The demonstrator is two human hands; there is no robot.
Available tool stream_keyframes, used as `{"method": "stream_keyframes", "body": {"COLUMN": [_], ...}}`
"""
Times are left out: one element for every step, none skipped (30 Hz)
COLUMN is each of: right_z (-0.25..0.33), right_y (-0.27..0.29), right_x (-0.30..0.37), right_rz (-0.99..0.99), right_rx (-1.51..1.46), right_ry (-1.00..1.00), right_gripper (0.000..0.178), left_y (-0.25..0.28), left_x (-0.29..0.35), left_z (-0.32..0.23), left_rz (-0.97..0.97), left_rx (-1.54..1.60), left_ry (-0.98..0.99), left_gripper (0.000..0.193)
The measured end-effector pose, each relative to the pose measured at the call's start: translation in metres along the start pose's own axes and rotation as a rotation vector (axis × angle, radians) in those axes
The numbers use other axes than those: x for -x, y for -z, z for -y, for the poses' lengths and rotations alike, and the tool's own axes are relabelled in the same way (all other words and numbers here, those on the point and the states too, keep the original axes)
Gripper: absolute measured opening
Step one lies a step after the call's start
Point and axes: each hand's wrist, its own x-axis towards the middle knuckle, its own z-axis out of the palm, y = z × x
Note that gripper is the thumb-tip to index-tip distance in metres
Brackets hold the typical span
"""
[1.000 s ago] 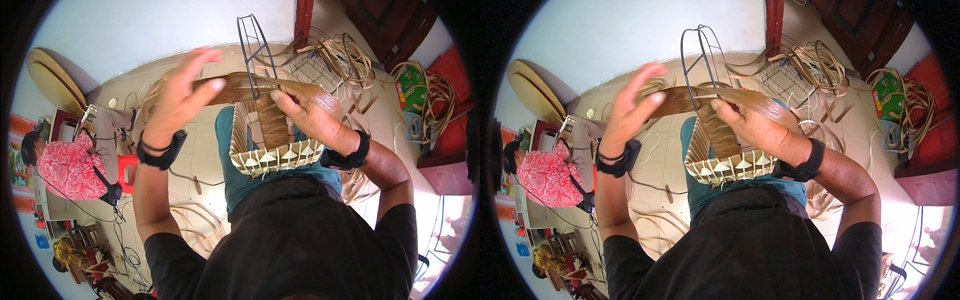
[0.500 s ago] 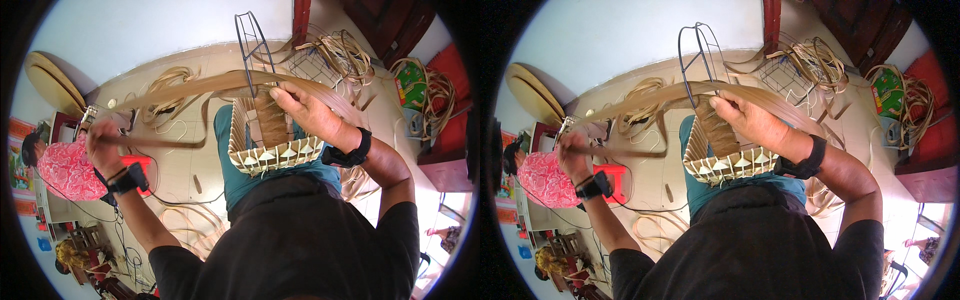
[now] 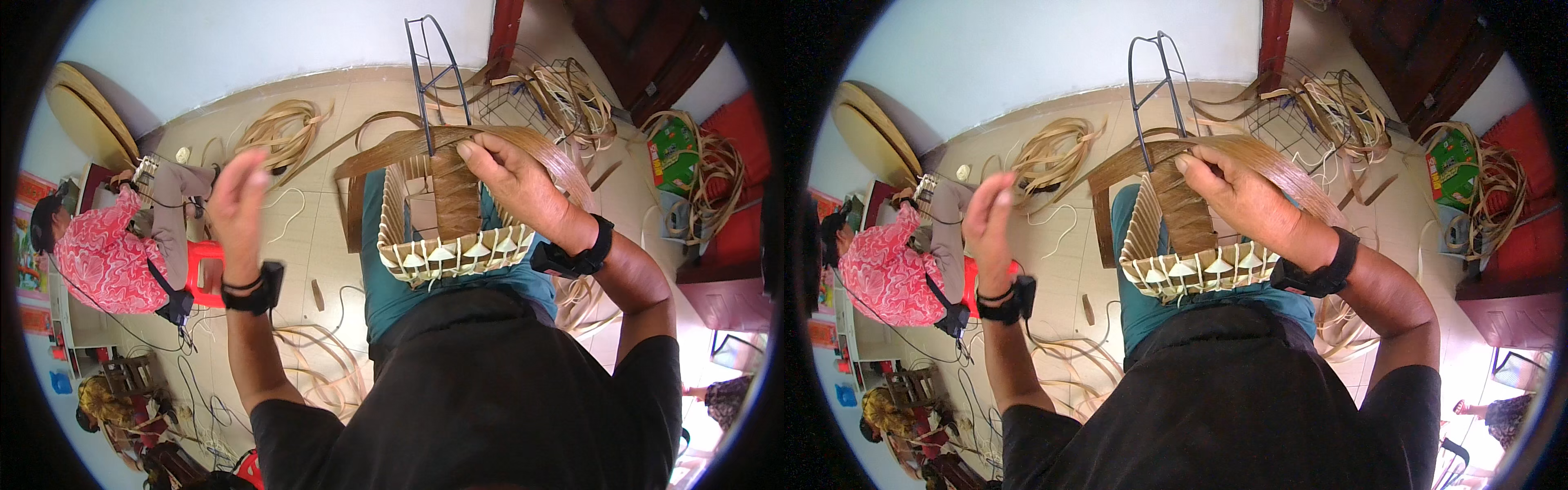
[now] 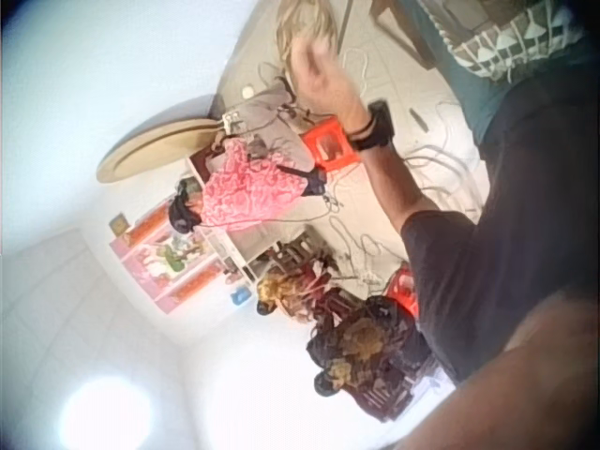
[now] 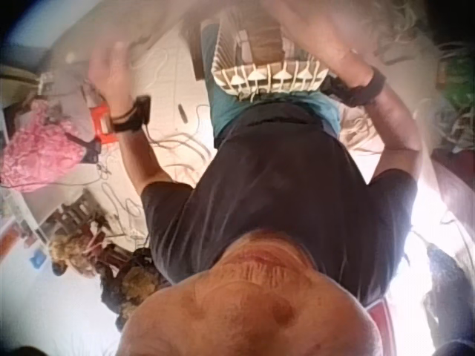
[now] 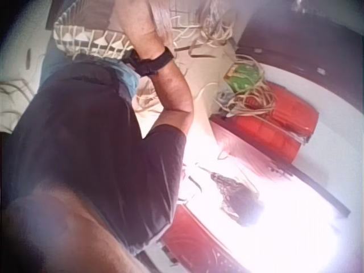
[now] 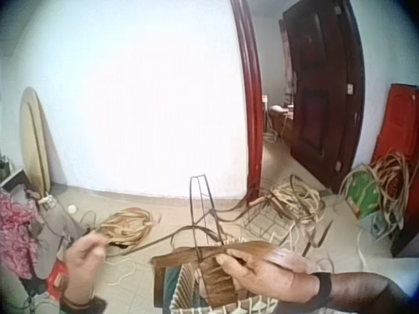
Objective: The person weaves a basket by cutting strips of material with shears and then threading long flat strips through the wire frame.
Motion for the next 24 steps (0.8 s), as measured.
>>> {"method": "stream_keyframes", "body": {"right_z": [0.006,0.011,0.012,0.011,0.01,0.01,0.01,0.01,0.012,0.017,0.02,0.022,0.021,0.02,0.016,0.011,0.007,0.008,0.015,0.017,0.016,0.021,0.021,0.018], "right_y": [-0.001,-0.002,-0.006,-0.007,-0.007,-0.007,-0.008,-0.01,-0.007,-0.004,-0.004,-0.005,-0.004,-0.003,-0.001,0.003,0.004,0.006,0.008,0.009,0.009,0.002,-0.002,-0.007], "right_x": [0.001,0.002,0.001,0.001,0.0,0.001,0.0,0.001,0.001,0.001,0.001,0.002,0.002,0.002,0.002,0.002,0.002,0.002,0.001,0.002,0.005,0.003,0.001,-0.002], "right_rz": [0.007,0.01,0.012,-0.016,-0.043,-0.052,-0.095,-0.135,-0.139,-0.129,-0.115,-0.11,-0.102,-0.093,-0.093,-0.028,0.039,0.029,0.004,-0.027,-0.038,-0.056,-0.086,-0.068], "right_rx": [-0.002,-0.001,0.002,0.027,0.051,0.054,0.101,0.146,0.147,0.217,0.284,0.28,0.226,0.171,0.166,0.142,0.114,0.114,0.168,0.227,0.23,0.211,0.197,0.159], "right_ry": [-0.045,-0.092,-0.09,-0.041,0.009,0.004,0.076,0.15,0.147,0.131,0.117,0.121,0.076,0.031,0.033,-0.025,-0.083,-0.092,-0.015,0.054,0.042,0.042,0.028,0.051], "right_gripper": [0.032,0.031,0.031,0.03,0.03,0.03,0.029,0.029,0.029,0.029,0.029,0.029,0.03,0.031,0.031,0.03,0.03,0.03,0.03,0.031,0.031,0.031,0.032,0.032], "left_y": [-0.025,-0.049,-0.065,-0.077,-0.087,-0.094,-0.096,-0.096,-0.098,-0.094,-0.086,-0.076,-0.064,-0.044,-0.018,0.012,0.045,0.057,0.102,0.147,0.184,0.268,0.311,0.359], "left_x": [-0.009,-0.017,-0.023,-0.03,-0.036,-0.039,-0.04,-0.04,-0.041,-0.039,-0.032,-0.025,-0.02,-0.016,-0.012,-0.007,0.005,0.017,0.03,0.042,0.062,0.11,0.171,0.243], "left_z": [-0.022,-0.046,-0.059,-0.058,-0.054,-0.048,-0.044,-0.039,-0.039,-0.038,-0.039,-0.042,-0.04,-0.035,-0.027,-0.016,0.0,0.009,0.039,0.07,0.096,0.147,0.179,0.196], "left_rz": [0.105,0.214,0.32,0.322,0.456,0.595,0.6,0.592,0.585,0.587,0.562,0.533,0.55,0.564,0.56,0.557,0.37,0.035,-0.115,-0.117,-0.341,-0.712,-0.78,-0.863], "left_rx": [-0.005,0.003,0.008,0.011,-0.02,-0.046,-0.042,-0.041,-0.037,-0.038,-0.08,-0.124,-0.1,-0.077,0.045,0.167,0.197,0.291,0.458,0.661,0.7,0.643,0.438,0.212], "left_ry": [-0.125,-0.189,-0.251,-0.252,-0.342,-0.436,-0.438,-0.436,-0.437,-0.435,-0.412,-0.39,-0.257,-0.122,0.019,0.161,0.299,0.257,0.299,0.239,0.29,0.328,0.375,0.43], "left_gripper": [0.024,0.024,0.023,0.023,0.023,0.022,0.022,0.02,0.018,0.018,0.013,0.01,0.008,0.008,0.006,0.005,0.006,0.01,0.02,0.033,0.043,0.047,0.037,0.028]}}
